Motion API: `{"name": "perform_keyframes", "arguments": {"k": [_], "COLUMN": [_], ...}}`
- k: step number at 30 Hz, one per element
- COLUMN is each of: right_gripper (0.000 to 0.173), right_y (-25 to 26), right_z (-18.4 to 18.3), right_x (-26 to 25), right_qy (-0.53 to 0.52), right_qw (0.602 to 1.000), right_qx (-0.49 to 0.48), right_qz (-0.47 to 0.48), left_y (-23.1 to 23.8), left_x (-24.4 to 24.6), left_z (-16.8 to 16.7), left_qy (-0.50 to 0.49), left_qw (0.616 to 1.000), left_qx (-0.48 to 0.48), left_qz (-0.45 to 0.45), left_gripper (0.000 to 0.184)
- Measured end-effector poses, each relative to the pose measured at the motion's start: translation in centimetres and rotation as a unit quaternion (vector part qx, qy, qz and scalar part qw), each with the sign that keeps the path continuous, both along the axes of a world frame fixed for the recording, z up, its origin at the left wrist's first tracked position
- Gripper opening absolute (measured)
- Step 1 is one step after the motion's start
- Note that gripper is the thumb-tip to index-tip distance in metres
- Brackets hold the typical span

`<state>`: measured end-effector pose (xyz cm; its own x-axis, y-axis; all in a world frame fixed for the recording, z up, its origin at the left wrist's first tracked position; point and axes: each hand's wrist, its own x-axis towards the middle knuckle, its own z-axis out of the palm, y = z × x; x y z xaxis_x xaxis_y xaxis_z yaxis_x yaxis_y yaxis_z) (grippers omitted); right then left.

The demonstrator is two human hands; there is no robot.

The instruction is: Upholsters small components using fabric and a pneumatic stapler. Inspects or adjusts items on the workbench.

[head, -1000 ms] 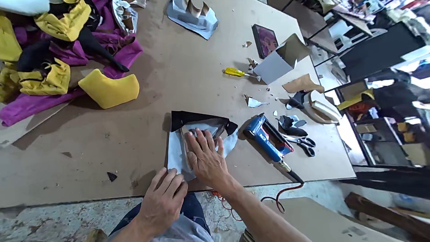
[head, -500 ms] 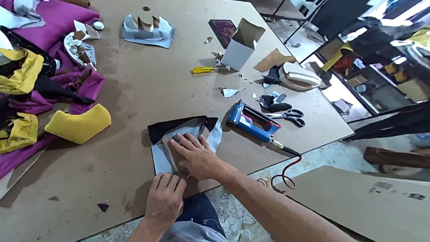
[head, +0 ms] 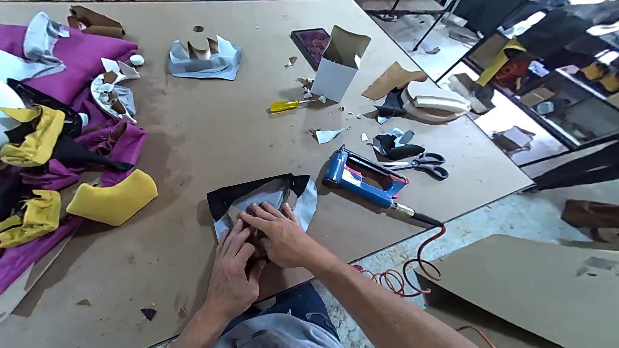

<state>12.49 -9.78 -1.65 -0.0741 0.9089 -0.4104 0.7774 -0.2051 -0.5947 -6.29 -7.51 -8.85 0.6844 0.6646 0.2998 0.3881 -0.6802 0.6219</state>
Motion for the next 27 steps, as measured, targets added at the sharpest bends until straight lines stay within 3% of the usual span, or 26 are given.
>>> {"name": "perform_keyframes", "arguments": {"k": [2,4,5,7,9,14,16,19,22,24,27], "right_gripper": [0.050,0.043,0.045,0.064,0.087,0.084,0.079,0.045,0.041,0.027,0.032], "right_y": [-1.5,-4.2,-5.9,-8.7,-10.3,-8.0,-6.9,-7.4,-8.4,-8.4,-7.5], "right_z": [1.1,2.0,2.0,0.5,-1.7,-1.5,0.0,5.3,11.0,12.0,11.0], "right_x": [2.5,7.2,10.1,15.8,19.6,23.6,23.5,20.4,13.1,8.3,4.0], "right_qy": [0.059,-0.060,-0.146,-0.245,-0.273,-0.252,-0.248,-0.285,-0.227,-0.160,-0.113], "right_qw": [0.991,0.962,0.945,0.927,0.927,0.951,0.950,0.939,0.967,0.987,0.992], "right_qx": [0.097,0.209,0.218,0.185,0.145,0.072,0.040,0.040,0.008,0.010,-0.013], "right_qz": [-0.077,-0.164,-0.194,-0.218,-0.212,-0.165,-0.187,-0.188,-0.112,-0.031,0.046], "left_y": [0.2,0.5,0.7,1.3,1.8,2.7,3.2,3.3,3.4,3.6,3.8], "left_x": [0.0,0.0,0.0,0.1,0.1,-0.1,-0.2,-0.2,0.0,0.0,0.0], "left_z": [0.2,0.4,0.4,0.7,0.9,0.7,0.2,0.0,0.2,0.4,0.3], "left_qy": [0.023,0.051,0.063,0.078,0.089,0.116,0.104,0.089,0.085,0.095,0.086], "left_qw": [1.000,0.999,0.998,0.997,0.996,0.992,0.992,0.993,0.994,0.993,0.993], "left_qx": [-0.002,0.000,-0.001,-0.001,0.007,0.044,0.054,0.047,0.033,0.022,0.015], "left_qz": [0.002,0.003,0.002,-0.006,-0.014,-0.033,-0.048,-0.055,-0.057,-0.068,-0.074], "left_gripper": [0.027,0.030,0.032,0.034,0.036,0.042,0.041,0.038,0.036,0.037,0.036]}}
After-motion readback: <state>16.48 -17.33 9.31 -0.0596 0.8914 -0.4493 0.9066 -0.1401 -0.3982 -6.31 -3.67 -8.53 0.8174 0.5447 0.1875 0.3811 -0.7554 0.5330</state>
